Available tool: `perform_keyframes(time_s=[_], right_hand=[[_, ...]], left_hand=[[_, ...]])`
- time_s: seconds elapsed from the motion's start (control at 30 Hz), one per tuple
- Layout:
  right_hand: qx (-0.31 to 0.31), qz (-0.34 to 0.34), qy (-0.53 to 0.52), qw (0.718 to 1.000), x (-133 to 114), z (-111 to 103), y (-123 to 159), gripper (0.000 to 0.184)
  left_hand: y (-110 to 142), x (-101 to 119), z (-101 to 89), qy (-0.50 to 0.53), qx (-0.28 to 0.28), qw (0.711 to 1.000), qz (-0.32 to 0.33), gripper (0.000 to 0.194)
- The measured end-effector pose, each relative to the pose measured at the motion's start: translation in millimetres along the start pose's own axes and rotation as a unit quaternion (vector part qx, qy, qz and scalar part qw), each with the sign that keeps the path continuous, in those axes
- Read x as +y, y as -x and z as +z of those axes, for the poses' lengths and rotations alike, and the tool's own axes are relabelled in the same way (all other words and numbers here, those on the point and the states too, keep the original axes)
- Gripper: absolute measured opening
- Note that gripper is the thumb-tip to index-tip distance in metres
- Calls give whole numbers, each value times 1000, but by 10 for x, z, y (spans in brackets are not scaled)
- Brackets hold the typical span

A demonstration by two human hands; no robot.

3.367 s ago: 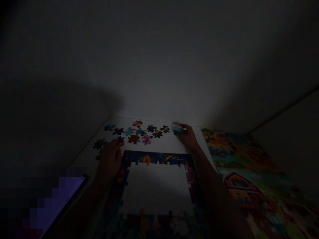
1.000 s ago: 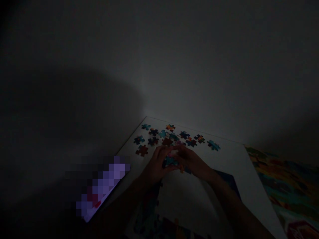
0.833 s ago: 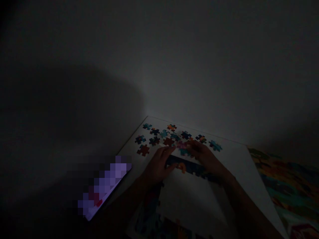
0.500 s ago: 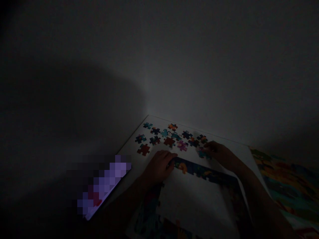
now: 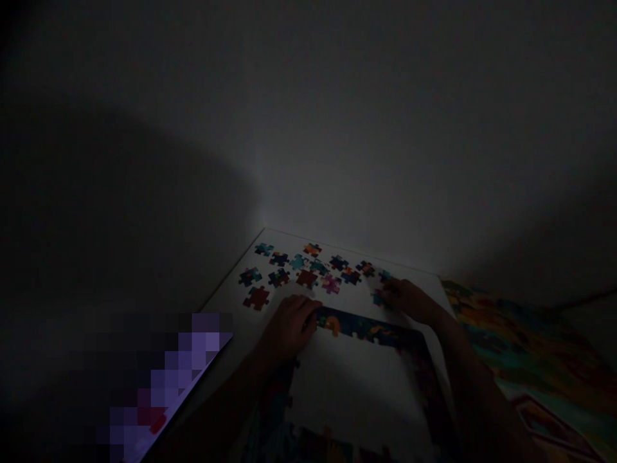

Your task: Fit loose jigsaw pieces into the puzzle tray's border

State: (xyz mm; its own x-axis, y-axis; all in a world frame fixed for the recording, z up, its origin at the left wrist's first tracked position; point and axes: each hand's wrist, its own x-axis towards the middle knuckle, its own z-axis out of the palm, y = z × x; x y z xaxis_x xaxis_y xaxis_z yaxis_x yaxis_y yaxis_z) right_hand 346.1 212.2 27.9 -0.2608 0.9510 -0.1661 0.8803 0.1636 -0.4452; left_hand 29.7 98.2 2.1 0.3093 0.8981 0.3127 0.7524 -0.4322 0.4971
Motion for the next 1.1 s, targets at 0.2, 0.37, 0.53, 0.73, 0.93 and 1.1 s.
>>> perform_keyframes(time_s=[0.2, 0.37, 0.53, 0.73, 0.93, 1.1], right_hand=[[64, 1, 19, 998, -298, 8, -60, 32], [40, -78, -21, 996, -686, 138, -395, 17], [26, -79, 0, 997, -1060, 308, -808, 20], [62, -124, 10, 990, -1386, 588, -1063, 29], [77, -207, 20, 975, -1397, 829, -1128, 45], [73, -205, 48, 975, -1344, 892, -1177, 48]], left_hand=[[0, -30, 42, -1, 9, 1000, 11, 23], [-3, -38, 51, -1, 14, 1000, 17, 21], [-13, -50, 49, -2, 9, 1000, 16, 20], [-12, -41, 46, -10, 13, 1000, 19, 18], [-12, -39, 52, -15, 13, 1000, 20, 18], [-22, -41, 62, -21, 19, 999, 21, 17]])
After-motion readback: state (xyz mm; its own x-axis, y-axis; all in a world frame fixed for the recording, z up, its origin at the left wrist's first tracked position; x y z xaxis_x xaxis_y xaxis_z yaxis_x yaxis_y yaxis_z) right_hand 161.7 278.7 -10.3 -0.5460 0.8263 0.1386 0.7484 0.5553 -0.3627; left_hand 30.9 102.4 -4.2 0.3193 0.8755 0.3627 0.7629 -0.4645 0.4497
